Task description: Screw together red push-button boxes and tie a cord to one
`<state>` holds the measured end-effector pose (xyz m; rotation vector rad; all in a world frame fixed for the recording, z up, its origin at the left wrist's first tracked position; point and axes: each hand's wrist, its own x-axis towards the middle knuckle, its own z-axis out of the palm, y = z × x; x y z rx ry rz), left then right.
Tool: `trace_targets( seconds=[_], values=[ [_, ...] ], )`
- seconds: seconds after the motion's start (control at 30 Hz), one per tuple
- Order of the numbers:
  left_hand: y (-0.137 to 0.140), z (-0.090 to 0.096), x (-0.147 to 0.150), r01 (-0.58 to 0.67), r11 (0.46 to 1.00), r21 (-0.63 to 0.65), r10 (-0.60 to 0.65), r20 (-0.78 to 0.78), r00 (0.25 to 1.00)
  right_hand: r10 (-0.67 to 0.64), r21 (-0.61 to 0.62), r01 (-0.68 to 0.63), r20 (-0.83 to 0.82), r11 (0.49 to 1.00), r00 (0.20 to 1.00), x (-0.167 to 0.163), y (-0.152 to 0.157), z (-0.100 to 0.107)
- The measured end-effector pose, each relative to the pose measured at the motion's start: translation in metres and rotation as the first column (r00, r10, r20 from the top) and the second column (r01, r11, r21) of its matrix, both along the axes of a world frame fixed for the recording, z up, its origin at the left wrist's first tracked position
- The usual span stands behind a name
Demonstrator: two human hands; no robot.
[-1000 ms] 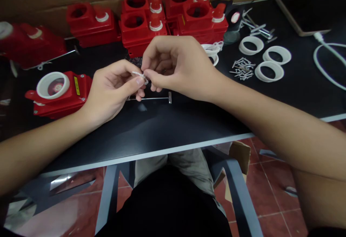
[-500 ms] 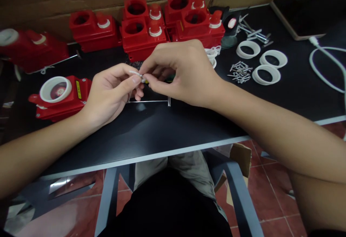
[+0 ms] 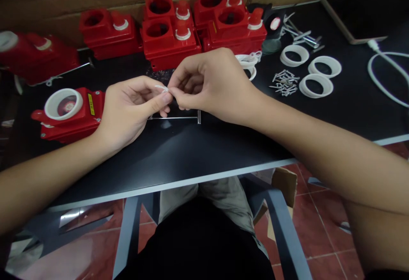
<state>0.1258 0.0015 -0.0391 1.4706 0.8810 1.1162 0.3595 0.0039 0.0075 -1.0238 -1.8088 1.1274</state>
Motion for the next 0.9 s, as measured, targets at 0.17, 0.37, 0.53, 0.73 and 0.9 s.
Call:
trace_targets(
  seconds=[0.17, 0.37, 0.53, 0.73, 0.9],
  values=[
    [-0.002, 0.003, 0.001, 0.011, 1.0, 0.011, -0.011, -0.009, 1.0, 0.056, -0.03, -0.055, 0.025, 0.998, 0.998, 0.0, 0.003, -0.001],
    [-0.004, 0.006, 0.0, 0.004, 1.0, 0.019, -0.003, -0.039, 0.999, 0.202, -0.175, -0.198, 0.007, 0.964, 0.979, 0.005, 0.015, -0.001],
    [-0.006, 0.006, -0.001, -0.026, 0.997, 0.074, 0.034, -0.105, 0.994, 0.177, -0.293, -0.186, -0.059, 0.938, 0.982, 0.006, 0.017, -0.006],
    [-0.013, 0.018, -0.008, -0.088, 0.91, 0.405, 0.198, -0.237, 0.951, 0.158, -0.444, -0.239, -0.211, 0.864, 0.965, 0.008, 0.018, -0.007],
    [-0.008, 0.027, -0.016, 0.03, 0.655, 0.755, 0.385, -0.367, 0.847, 0.098, -0.493, -0.224, -0.268, 0.841, 0.958, 0.005, 0.013, 0.0]
  ],
)
